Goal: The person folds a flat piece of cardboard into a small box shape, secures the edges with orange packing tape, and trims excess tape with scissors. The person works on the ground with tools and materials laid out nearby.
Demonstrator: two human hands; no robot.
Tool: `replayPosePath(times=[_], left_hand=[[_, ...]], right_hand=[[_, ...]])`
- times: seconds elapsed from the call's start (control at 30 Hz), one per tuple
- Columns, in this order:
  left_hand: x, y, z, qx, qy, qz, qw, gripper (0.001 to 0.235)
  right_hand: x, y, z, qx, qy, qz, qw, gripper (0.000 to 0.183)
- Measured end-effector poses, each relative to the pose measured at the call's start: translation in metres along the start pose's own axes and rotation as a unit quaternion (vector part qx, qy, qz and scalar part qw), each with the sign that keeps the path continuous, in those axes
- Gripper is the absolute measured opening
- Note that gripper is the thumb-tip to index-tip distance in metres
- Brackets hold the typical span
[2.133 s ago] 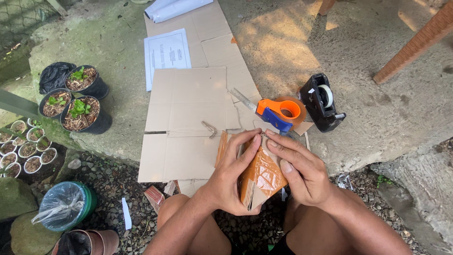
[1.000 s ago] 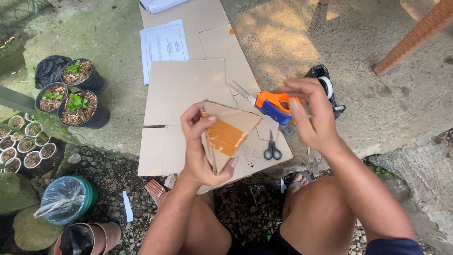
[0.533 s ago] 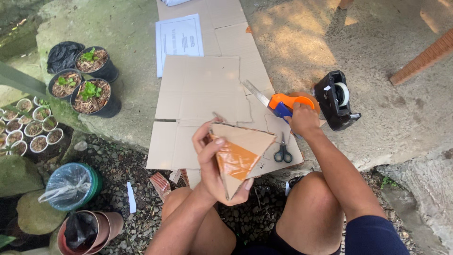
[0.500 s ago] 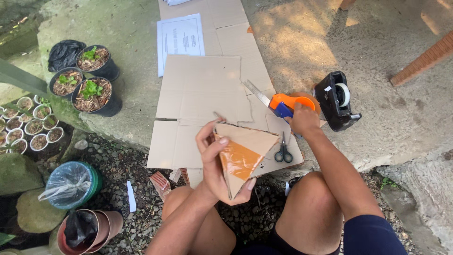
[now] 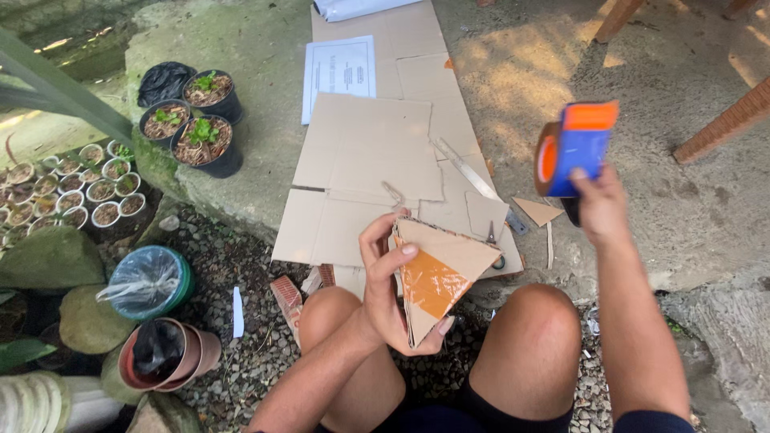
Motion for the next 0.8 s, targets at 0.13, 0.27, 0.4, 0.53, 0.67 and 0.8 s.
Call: replayPosePath(times=[0.13, 0.27, 0.4, 0.53, 0.67, 0.8], left_hand=[[-0.005, -0.032, -0.025, 0.022, 0.017, -0.024, 0.999, 0.093], [-0.022, -0.066, -0.051, 0.031, 0.019, -0.047, 0.998, 0.093], [-0.034, -0.097, -0.075, 0.018, 0.035, -0.046, 0.998, 0.094], [-0.041, -0.119, -0.087, 0.020, 0.045, -0.074, 0.996, 0.093], [-0.051, -0.133, -0.091, 0.015, 0.025, -0.064, 0.998, 0.093], [-0.052, -0.143, -0.094, 0.000, 0.043, -0.046, 0.998, 0.099]], right_hand=[[0.020, -0.058, 0.075, 0.043, 0.290, -0.036, 0.956, 0.046], [0.022, -0.124, 0.120, 0.047, 0.217, -0.020, 0.975, 0.040], [0.029, -0.190, 0.129, 0.024, 0.071, -0.033, 0.997, 0.058], [0.022, -0.234, 0.129, 0.014, 0.023, -0.016, 1.000, 0.066], [0.017, -0.261, 0.129, 0.014, -0.047, -0.019, 0.999, 0.078], [0.016, -0.280, 0.128, 0.016, -0.099, -0.027, 0.995, 0.078]])
Point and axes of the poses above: each hand's wrist, its own y-axis towards the middle knuckle, its own x-axis out of the back of the hand, z = x × y, the point moved 8 cm from there along y, towards the middle knuckle, and after that the axes turned 8 degrees about y, right-handed, at the moved point
